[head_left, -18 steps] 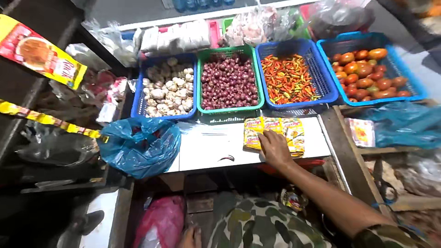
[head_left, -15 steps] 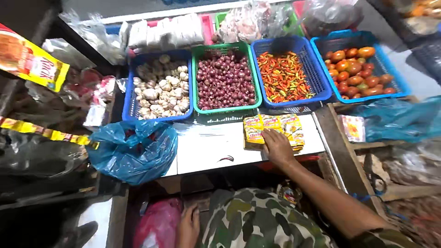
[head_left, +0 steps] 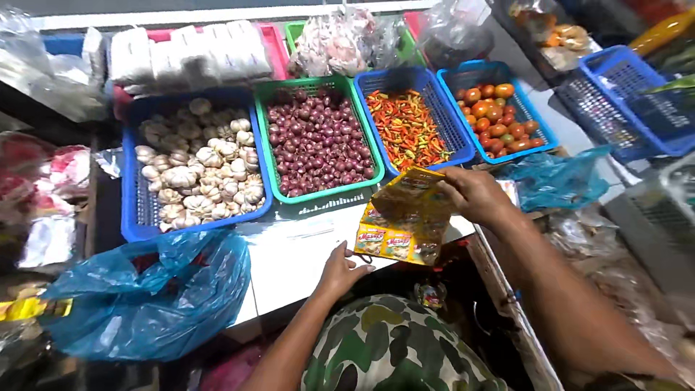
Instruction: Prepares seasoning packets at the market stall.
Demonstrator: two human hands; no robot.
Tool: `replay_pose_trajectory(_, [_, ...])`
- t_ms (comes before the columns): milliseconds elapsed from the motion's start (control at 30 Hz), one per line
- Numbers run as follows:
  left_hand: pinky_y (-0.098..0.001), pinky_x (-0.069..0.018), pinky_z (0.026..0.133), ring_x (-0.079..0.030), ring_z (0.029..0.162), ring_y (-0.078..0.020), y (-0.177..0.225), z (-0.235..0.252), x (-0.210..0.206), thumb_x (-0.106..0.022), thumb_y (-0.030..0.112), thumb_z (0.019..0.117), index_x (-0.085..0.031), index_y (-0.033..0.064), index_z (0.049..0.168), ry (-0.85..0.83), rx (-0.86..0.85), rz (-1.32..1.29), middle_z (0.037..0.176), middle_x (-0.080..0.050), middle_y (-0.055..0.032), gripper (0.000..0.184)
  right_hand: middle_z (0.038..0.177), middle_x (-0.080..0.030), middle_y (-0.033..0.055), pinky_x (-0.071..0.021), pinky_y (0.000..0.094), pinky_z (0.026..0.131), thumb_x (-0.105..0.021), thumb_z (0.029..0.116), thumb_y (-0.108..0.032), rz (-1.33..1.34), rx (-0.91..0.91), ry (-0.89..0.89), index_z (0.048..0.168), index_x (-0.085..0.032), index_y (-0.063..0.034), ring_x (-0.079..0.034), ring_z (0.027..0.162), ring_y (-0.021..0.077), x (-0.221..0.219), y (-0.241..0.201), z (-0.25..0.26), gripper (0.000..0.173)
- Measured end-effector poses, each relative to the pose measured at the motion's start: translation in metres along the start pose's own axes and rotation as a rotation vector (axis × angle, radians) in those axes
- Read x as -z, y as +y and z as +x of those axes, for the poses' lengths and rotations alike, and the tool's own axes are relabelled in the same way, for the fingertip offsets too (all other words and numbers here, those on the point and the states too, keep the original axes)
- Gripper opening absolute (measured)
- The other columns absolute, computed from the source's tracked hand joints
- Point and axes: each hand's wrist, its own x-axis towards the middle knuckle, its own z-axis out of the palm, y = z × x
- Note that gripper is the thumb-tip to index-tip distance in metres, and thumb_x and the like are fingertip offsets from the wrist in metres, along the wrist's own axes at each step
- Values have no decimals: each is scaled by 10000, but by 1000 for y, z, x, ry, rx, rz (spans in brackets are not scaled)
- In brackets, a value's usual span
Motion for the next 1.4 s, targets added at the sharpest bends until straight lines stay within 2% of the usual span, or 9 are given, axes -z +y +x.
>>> replay_pose_trajectory(100, [-362,-651,826,-750,919,-191,17,19,-15,-903,273,774,-392,11,1476,71,24,-316,1215,-690,-138,907,960,-734,74,-598,516,762,-510,1065,-216,33,79,15,1203,-697,-105,-720,837,226,42,-5,-7,258])
replay_pose_trajectory(233, [-466,-627,820,-713,980,-309,27,25,-21,-742,68,903,-441,-4,1417,-9,8,-895,1171,-684,-204,600,874,-701,-35,-592,266,668,-505,1065,-248,227,117,20,1134,-698,-122,-660,740,38,79,-1,-15,241])
replay_pose_trajectory(367, [-465,-613,834,-719,919,-275,49,25,-20,-768,93,870,-577,-26,1172,-20,-114,-1032,1040,-718,-174,376,838,-692,-18,-580,242,608,-525,1058,-198,502,87,14,1110,-688,-96,-657,692,65,97,19,-9,199])
replay_pose_trajectory(467, [-474,-611,882,-728,957,-275,78,21,-5,-805,144,863,-589,-43,1209,57,-245,-985,1047,-731,-174,449,853,-699,-5,-584,233,663,-520,1059,-162,620,59,23,1118,-683,-72,-661,716,57,104,28,12,196])
replay_pose_trajectory(767, [-396,-638,845,-752,874,-209,157,-9,55,-656,104,985,-618,-43,1153,483,-582,-587,952,-756,-118,227,891,-689,63,-592,351,739,-526,1064,-210,755,111,89,1151,-657,-50,-671,770,127,88,28,130,224])
replay_pose_trajectory(1100, [-558,-611,845,-724,964,-350,174,16,78,-499,71,1053,-473,-32,1341,729,-407,-1173,1096,-690,-249,307,1125,-740,104,-559,553,959,-673,961,-242,371,155,254,1244,-702,-112,-715,1032,266,79,-47,263,313])
replay_pose_trajectory(1200, [-548,-609,837,-711,996,-350,141,46,73,-501,90,1051,-446,-3,1388,796,-233,-1240,1158,-667,-242,354,1318,-652,152,-490,569,1064,-619,1005,-293,321,63,249,1340,-644,-83,-625,1227,329,52,-35,245,396])
replay_pose_trajectory(1333, [-543,-614,739,-716,946,-370,102,57,60,-479,93,1065,-406,30,1415,748,-104,-1242,1171,-663,-250,364,1068,-713,201,-553,661,847,-567,1035,-341,327,-165,-83,1177,-700,-63,-700,981,395,-34,10,165,339])
replay_pose_trajectory(1400, [-532,-616,738,-715,940,-365,101,51,57,-480,81,1065,-383,39,1428,728,-67,-1216,1168,-657,-247,377,1127,-708,204,-528,618,950,-559,1045,-333,458,-245,-307,1235,-689,-35,-687,1048,367,-70,21,131,377])
